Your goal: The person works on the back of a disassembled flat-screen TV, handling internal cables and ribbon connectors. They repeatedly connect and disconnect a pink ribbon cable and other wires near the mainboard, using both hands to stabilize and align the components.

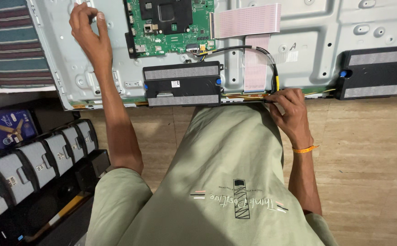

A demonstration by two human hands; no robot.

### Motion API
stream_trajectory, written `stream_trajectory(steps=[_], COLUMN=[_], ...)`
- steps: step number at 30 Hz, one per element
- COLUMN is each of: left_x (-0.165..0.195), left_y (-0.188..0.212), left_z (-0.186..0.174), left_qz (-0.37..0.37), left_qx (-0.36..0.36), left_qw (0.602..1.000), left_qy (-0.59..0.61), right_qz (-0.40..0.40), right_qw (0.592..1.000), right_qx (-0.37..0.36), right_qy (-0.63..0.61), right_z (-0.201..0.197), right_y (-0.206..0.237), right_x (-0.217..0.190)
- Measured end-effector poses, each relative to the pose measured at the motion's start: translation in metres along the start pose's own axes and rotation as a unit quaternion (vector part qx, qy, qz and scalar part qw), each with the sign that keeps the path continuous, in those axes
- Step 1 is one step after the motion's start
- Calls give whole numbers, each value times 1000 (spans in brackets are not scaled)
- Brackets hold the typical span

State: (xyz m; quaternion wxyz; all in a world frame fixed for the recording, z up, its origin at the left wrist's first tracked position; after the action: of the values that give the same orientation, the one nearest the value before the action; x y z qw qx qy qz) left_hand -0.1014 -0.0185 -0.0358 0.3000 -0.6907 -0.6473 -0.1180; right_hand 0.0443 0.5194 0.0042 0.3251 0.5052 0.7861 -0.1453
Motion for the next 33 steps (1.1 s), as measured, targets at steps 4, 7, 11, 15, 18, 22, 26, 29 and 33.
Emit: stream_trajectory(steps=[4,7,11,15,18,22,26,29,33], left_x=[-1,1,8,10,14,15,16,15,12], left_y=[0,0,1,1,2,2,3,3,3], left_z=[1,0,-3,-5,-6,-5,-6,-7,-8], left_qz=[5,8,16,14,26,34,45,44,53], left_qx=[-4,-1,4,2,5,3,5,5,12], left_qw=[1000,1000,1000,1000,1000,999,998,998,997], left_qy=[12,7,3,18,1,17,50,46,52], right_qz=[12,6,2,4,0,-3,2,1,8], right_qw=[1000,1000,1000,1000,1000,1000,1000,1000,1000], right_qx=[-5,0,3,4,5,8,4,5,4], right_qy=[-3,-3,-1,-5,-4,-10,-11,-10,-9], right_z=[0,0,0,1,-1,-2,-2,-2,-1], right_y=[1,2,1,2,2,1,1,1,1], right_x=[0,-1,-1,-1,-3,-4,-6,-8,-8])
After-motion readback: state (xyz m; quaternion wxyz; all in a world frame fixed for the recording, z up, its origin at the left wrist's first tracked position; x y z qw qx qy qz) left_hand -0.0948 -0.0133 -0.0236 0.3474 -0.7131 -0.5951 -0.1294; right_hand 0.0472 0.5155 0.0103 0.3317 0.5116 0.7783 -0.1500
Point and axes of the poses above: each hand's wrist, its own y-axis away from the middle knuckle, its own z-axis out of the palm, x = y × z, the point moved 8 cm from there along -y, towards the middle knuckle, and after that the axes turned 15 degrees about -x, right-handed, at the moved point
